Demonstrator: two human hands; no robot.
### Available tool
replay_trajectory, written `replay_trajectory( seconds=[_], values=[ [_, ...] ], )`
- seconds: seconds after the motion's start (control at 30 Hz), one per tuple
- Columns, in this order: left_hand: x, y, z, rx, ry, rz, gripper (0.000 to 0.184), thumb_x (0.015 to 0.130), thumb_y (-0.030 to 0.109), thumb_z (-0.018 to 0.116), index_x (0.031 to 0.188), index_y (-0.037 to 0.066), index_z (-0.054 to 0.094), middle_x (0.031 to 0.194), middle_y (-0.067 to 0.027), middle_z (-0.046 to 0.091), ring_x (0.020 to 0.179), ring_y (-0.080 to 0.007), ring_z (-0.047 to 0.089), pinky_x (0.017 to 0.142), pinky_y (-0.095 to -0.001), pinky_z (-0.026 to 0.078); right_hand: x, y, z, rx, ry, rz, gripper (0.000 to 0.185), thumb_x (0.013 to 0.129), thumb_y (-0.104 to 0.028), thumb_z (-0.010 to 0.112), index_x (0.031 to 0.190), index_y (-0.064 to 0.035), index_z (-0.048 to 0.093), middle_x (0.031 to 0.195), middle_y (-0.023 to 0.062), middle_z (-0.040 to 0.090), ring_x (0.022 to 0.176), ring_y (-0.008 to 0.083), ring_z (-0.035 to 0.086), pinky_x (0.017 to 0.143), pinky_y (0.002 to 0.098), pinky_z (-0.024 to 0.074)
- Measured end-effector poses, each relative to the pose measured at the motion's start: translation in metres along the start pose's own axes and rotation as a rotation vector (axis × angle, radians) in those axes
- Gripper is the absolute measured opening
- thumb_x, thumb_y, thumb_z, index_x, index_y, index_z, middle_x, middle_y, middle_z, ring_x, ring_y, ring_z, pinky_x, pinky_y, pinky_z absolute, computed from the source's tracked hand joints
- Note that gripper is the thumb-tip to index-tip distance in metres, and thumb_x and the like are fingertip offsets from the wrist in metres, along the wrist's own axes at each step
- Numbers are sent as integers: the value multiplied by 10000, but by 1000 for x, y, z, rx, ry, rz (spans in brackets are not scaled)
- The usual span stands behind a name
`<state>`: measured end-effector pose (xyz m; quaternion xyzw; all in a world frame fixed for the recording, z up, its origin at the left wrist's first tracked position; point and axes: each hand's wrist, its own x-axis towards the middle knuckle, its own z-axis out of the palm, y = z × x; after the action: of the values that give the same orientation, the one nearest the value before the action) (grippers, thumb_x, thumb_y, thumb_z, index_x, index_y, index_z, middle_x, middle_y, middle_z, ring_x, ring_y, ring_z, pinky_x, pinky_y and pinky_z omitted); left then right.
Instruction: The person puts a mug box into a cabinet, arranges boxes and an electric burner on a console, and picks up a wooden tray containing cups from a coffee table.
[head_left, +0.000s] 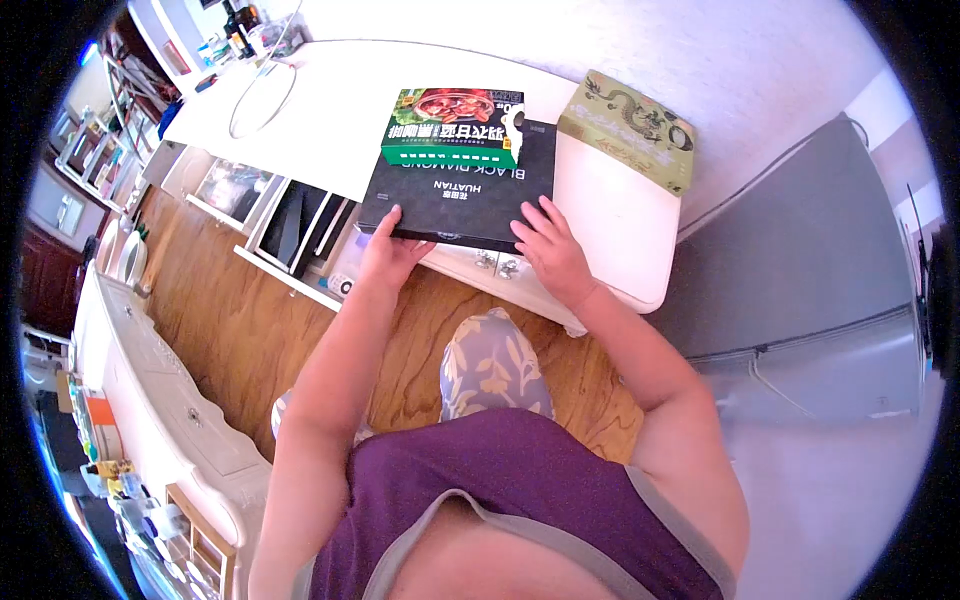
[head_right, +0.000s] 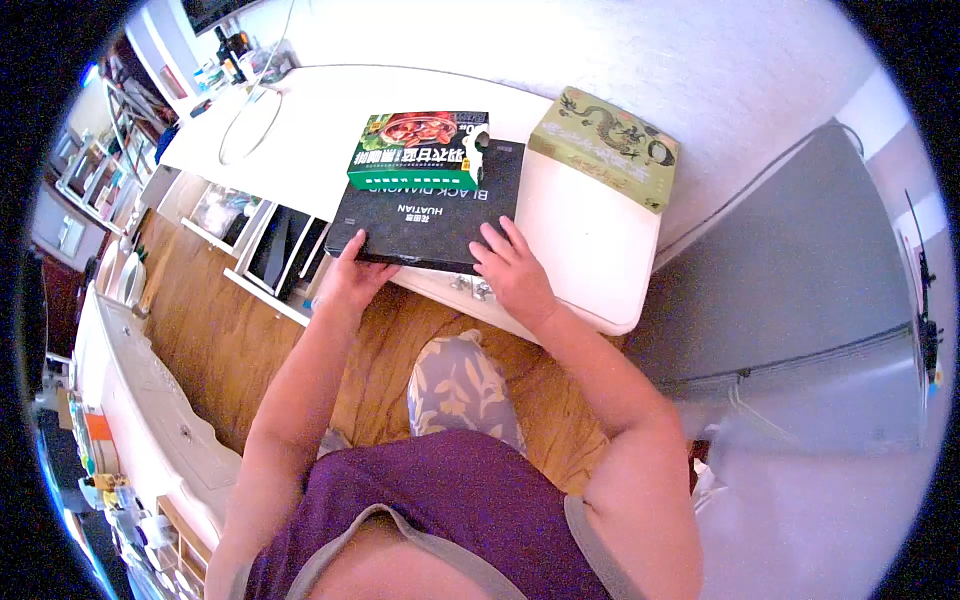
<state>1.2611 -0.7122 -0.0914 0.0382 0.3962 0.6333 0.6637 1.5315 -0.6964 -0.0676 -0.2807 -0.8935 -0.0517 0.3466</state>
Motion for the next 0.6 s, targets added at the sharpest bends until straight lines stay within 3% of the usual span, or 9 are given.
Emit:
replay_trajectory(
  seconds=[0.03,0.1,0.13,0.2,0.23,0.27,0.33,0.47,0.6],
  values=[
    [2,-2,-3,2,8,10,416,848,296,590,1193,112,448,1178,-106,529,1091,-276,507,941,-532,366,-4,-4,-3,-11,3,7,366,762,-161,643,1100,-43,567,1183,173,500,1140,364,437,1005,391,359],
    [11,-6,-6,-19,7,7,375,843,251,579,1174,117,462,1170,-82,541,1096,-267,507,948,-528,362,-10,-6,-8,-15,249,435,490,787,-244,644,1200,-28,495,1229,204,457,1115,327,464,909,369,438],
    [13,-9,-8,-17,7,0,375,843,251,579,1174,117,462,1170,-82,541,1096,-267,507,948,-528,362,-8,-1,-13,-18,246,441,490,787,-244,644,1200,-28,495,1229,204,457,1115,327,464,909,369,438],
    [15,-12,-14,-19,-51,36,369,848,249,565,1176,116,461,1181,-78,537,1099,-263,509,953,-522,362,4,16,-21,853,214,1268,591,834,-331,586,1280,10,402,1261,184,423,1069,279,498,794,372,494],
    [16,-13,-17,-12,-52,32,369,848,249,565,1176,116,461,1181,-78,537,1099,-263,509,953,-522,362,5,23,-21,1059,215,1326,655,843,-327,585,1333,14,315,1233,176,437,1018,253,514,720,399,508],
    [18,-13,-19,-9,-64,31,366,851,243,556,1180,115,459,1187,-78,536,1099,-260,513,956,-517,362,7,30,-17,1062,225,1327,655,843,-327,585,1333,14,315,1233,176,437,1018,253,514,720,399,508],
    [18,-13,-18,-2,-81,32,362,855,238,546,1184,114,458,1193,-77,535,1098,-257,517,959,-513,363,13,37,-11,1226,162,1390,776,788,-316,660,1349,41,258,1220,227,460,972,258,545,683,353,505],
    [12,-14,-14,-37,-113,52,362,856,224,540,1188,108,456,1191,-76,538,1095,-250,524,955,-489,378,23,23,-13,1113,144,1360,832,734,-267,721,1347,57,261,1103,221,555,817,251,595,698,376,493],
    [2,-14,-10,-33,-88,93,367,856,230,548,1186,99,456,1182,-71,541,1094,-249,523,939,-465,405,21,15,-14,1082,148,1236,743,717,-149,721,1329,29,340,1063,188,562,840,206,592,738,311,484]
  ],
)
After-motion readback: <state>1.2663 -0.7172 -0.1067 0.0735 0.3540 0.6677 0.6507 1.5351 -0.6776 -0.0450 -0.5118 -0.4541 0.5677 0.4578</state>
